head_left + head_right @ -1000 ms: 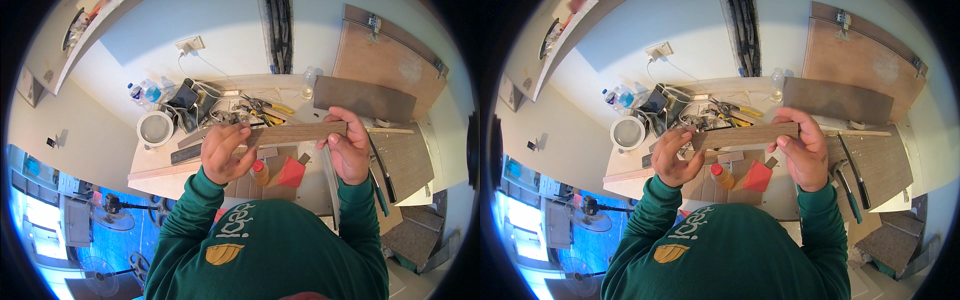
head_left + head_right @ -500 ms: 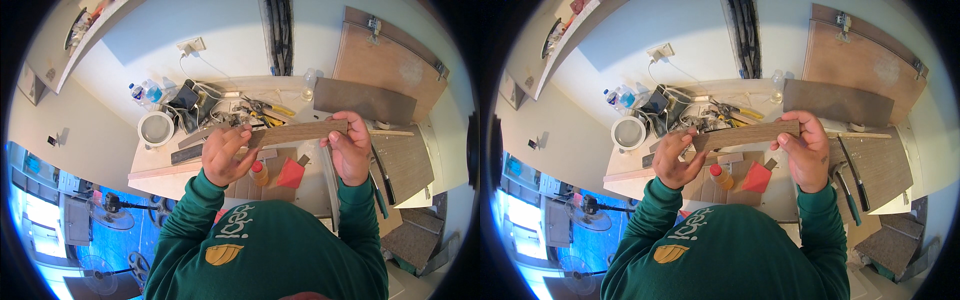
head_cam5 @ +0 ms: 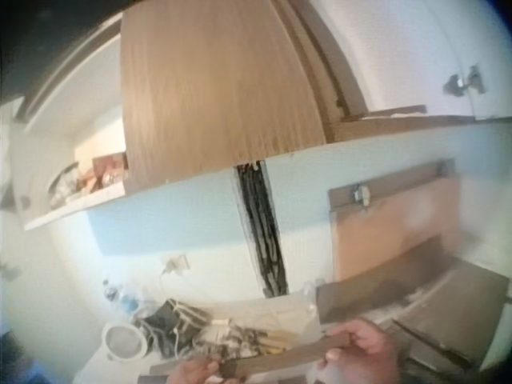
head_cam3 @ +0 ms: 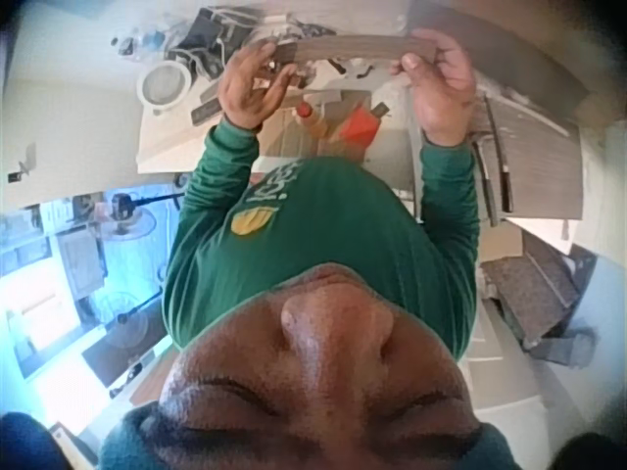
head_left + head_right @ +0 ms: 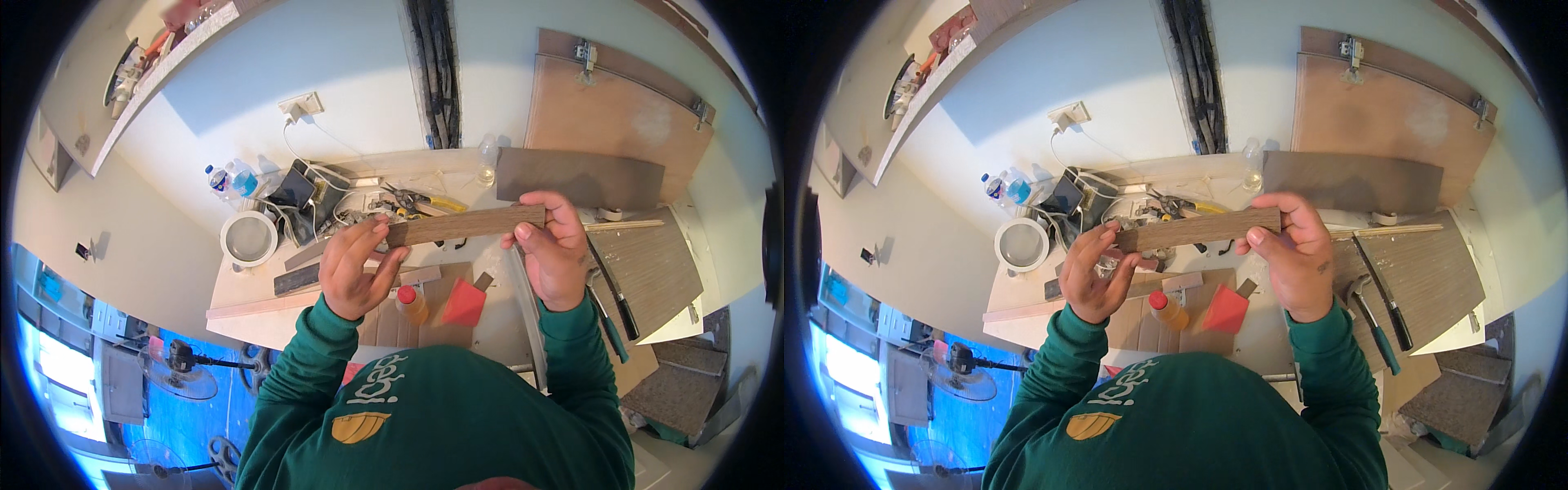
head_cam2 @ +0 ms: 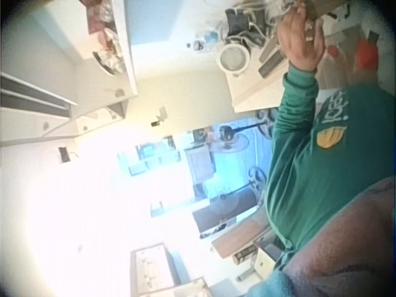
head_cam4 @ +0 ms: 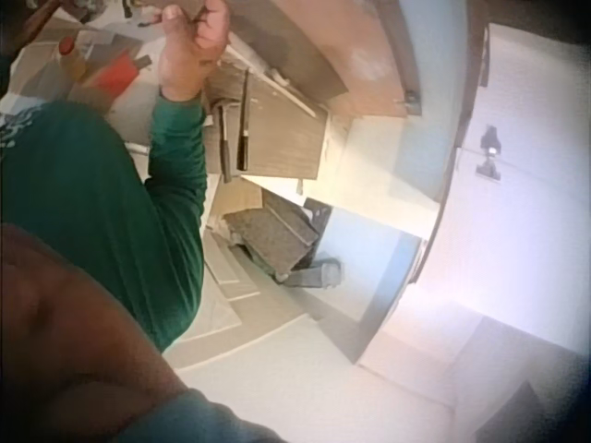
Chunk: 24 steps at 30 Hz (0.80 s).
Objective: The person sands a cabinet door edge with a red sanding block, then uses a hammer and chisel to adjust the door frame. They place a small wooden trim piece along the door edge and tap it into place with the hammer.
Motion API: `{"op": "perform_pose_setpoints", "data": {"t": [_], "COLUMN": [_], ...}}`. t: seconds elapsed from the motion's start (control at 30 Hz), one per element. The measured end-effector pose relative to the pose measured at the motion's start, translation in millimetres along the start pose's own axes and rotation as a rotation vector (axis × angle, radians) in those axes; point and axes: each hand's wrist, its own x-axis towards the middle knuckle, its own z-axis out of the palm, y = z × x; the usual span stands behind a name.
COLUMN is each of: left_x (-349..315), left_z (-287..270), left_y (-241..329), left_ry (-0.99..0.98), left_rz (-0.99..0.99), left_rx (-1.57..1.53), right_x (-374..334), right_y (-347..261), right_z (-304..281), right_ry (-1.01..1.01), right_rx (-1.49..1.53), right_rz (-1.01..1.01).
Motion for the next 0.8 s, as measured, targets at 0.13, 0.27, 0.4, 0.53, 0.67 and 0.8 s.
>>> {"op": "perform_pose_setpoints", "data": {"t": [0.13,0.27,0.4,0.53,0.67,0.8], "left_x": [2,16,44,69,85,93], "left_z": [3,1,4,13,15,18], "left_y": [-3,1,15,31,38,49], "left_ry": [-0.006,-0.104,-0.287,-0.287,-0.432,-0.388], "left_rz": [0.018,0.032,-0.006,-0.095,-0.329,-0.408], "left_rx": [0.010,0.042,0.173,-0.059,-0.480,-0.752], "right_x": [4,8,18,39,57,65], "right_y": [-4,-4,-6,-28,-45,-56], "right_z": [4,2,14,38,46,58], "right_ry": [0.018,0.025,0.087,-0.025,-0.079,-0.145], "right_rx": [-0.002,-0.053,-0.471,-0.815,-0.906,-0.942], "right_rz": [-0.038,-0.088,-0.534,-1.083,-1.301,-1.341]}}
